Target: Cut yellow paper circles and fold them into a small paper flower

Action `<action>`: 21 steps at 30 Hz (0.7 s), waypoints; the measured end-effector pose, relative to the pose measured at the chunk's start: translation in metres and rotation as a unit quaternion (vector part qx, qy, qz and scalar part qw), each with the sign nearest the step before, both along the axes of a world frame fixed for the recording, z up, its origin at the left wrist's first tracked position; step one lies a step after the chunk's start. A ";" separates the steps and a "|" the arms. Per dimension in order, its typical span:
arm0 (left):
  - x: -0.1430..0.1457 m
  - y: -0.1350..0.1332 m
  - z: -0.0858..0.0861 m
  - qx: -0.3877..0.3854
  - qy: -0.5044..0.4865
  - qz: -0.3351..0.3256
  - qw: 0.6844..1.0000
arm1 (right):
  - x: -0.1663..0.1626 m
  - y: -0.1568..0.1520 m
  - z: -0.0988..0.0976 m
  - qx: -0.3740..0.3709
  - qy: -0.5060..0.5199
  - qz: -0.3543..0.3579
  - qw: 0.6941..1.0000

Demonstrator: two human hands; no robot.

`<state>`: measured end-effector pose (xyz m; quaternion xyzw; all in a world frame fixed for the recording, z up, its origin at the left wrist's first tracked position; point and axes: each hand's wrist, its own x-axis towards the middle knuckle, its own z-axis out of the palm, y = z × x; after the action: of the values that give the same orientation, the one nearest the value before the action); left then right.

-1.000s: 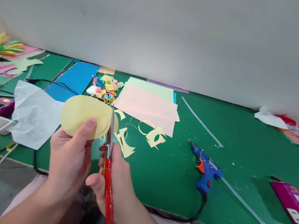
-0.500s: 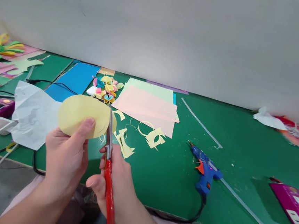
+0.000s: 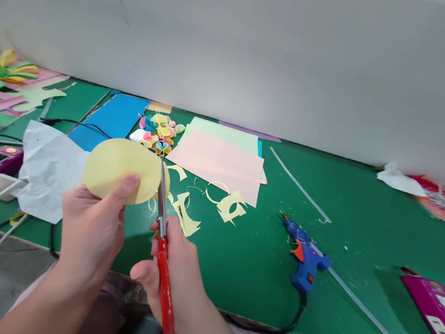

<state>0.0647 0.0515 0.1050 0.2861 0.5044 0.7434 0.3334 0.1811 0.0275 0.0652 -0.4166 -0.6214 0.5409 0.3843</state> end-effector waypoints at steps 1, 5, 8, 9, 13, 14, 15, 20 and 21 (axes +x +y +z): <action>-0.001 0.000 0.000 0.000 0.001 0.001 1.000 | 0.000 0.000 0.001 -0.004 -0.002 0.001 1.000; -0.004 0.001 0.002 0.002 0.005 0.002 1.000 | -0.003 -0.005 0.007 -0.035 -0.004 -0.023 0.999; -0.006 0.001 0.002 -0.008 0.014 -0.007 1.000 | -0.005 -0.008 0.010 -0.053 0.001 -0.039 0.998; -0.007 0.001 0.002 -0.010 0.014 -0.010 1.000 | -0.005 -0.008 0.011 -0.056 0.001 -0.040 0.998; -0.007 0.002 0.004 -0.014 0.002 -0.009 1.000 | -0.003 -0.005 0.012 -0.060 -0.010 -0.026 0.998; -0.007 0.002 0.005 -0.020 -0.002 -0.002 1.000 | -0.003 -0.005 0.012 -0.058 -0.013 -0.022 0.998; -0.007 0.002 0.007 -0.029 -0.007 0.006 1.000 | -0.002 -0.004 0.013 -0.055 -0.016 -0.020 0.998; -0.009 0.003 0.014 -0.045 -0.012 0.011 0.999 | -0.001 -0.002 0.015 -0.047 -0.029 -0.019 0.998; -0.010 0.003 0.014 -0.047 -0.005 0.007 0.999 | -0.001 -0.002 0.015 -0.048 -0.029 -0.020 0.998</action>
<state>0.0547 0.0550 0.1191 0.2626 0.5389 0.7227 0.3439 0.1802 0.0255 0.0799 -0.4625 -0.5971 0.5497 0.3568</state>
